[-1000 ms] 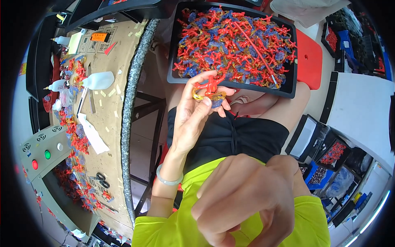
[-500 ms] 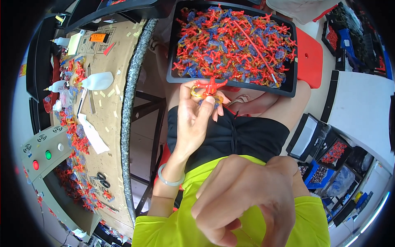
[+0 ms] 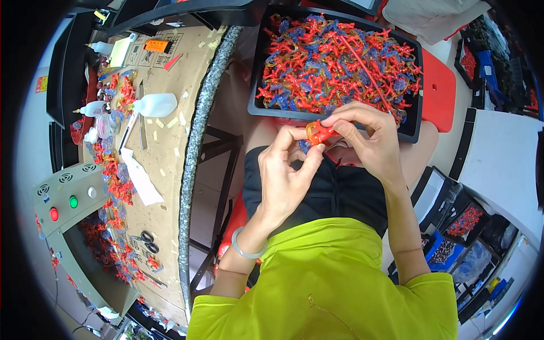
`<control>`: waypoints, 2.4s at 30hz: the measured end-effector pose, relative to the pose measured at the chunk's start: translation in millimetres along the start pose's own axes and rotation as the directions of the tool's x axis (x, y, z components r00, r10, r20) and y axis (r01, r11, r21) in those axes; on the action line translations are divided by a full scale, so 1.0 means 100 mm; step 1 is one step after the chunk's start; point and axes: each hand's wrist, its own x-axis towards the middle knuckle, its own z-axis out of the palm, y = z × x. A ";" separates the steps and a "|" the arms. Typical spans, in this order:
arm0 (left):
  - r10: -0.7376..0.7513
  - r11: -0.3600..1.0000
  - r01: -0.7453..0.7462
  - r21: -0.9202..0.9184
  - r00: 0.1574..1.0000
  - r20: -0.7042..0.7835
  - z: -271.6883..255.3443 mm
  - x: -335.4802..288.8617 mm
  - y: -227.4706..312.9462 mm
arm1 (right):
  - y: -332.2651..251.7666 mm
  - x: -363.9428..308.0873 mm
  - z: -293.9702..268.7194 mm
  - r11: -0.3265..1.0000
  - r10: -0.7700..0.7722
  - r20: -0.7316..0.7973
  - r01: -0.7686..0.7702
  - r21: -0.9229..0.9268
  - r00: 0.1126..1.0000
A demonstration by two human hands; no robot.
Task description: The person assembles small plastic toy figurines by gluing components together with a glue bottle and applying finishing touches with a brush.
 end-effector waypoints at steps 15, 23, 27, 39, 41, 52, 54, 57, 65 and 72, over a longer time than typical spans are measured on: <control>0.201 0.975 -0.198 0.097 0.979 -0.026 0.11 0.00 0.03 | 0.06 -0.07 0.03 0.996 -0.065 -0.132 0.072 0.049 0.989; 0.225 0.974 -0.227 0.007 0.969 0.101 0.16 0.06 0.13 | 0.03 -0.07 -0.13 0.956 -0.289 -0.155 0.277 -0.093 0.945; -0.079 0.772 0.299 -0.562 0.921 0.381 0.03 0.09 0.07 | 0.06 -0.09 -0.19 0.978 -0.209 -0.149 0.206 -0.037 0.966; -0.167 0.796 0.389 -0.463 0.878 0.449 0.03 0.08 0.04 | 0.20 -0.18 -0.25 0.971 -0.076 -0.078 0.092 0.219 0.994; -0.179 0.797 0.396 -0.457 0.876 0.447 0.05 0.07 0.04 | 0.23 -0.19 -0.28 0.977 -0.088 -0.040 0.095 0.191 0.995; -0.189 0.827 0.363 -0.429 0.899 0.396 0.08 0.12 0.11 | 0.24 -0.10 -0.29 0.968 -0.057 -0.029 0.062 0.245 0.998; -0.193 0.811 0.360 -0.462 0.909 0.370 0.02 0.07 0.14 | 0.17 -0.09 -0.26 0.985 -0.044 -0.011 0.046 0.166 0.999; -0.211 0.817 0.348 -0.460 0.923 0.323 0.00 0.12 0.16 | 0.17 -0.11 -0.35 1.000 -0.009 -0.102 0.010 0.010 0.995; 0.585 0.811 -0.554 0.187 0.773 -0.246 -0.53 1.59 1.44 | 0.36 -0.03 -0.65 0.992 0.085 -0.199 -0.102 -0.080 0.976; 0.614 0.764 -0.595 0.252 0.790 0.004 0.61 1.40 0.64 | 1.15 -0.21 -1.25 0.612 0.004 -0.533 -0.424 -0.668 0.846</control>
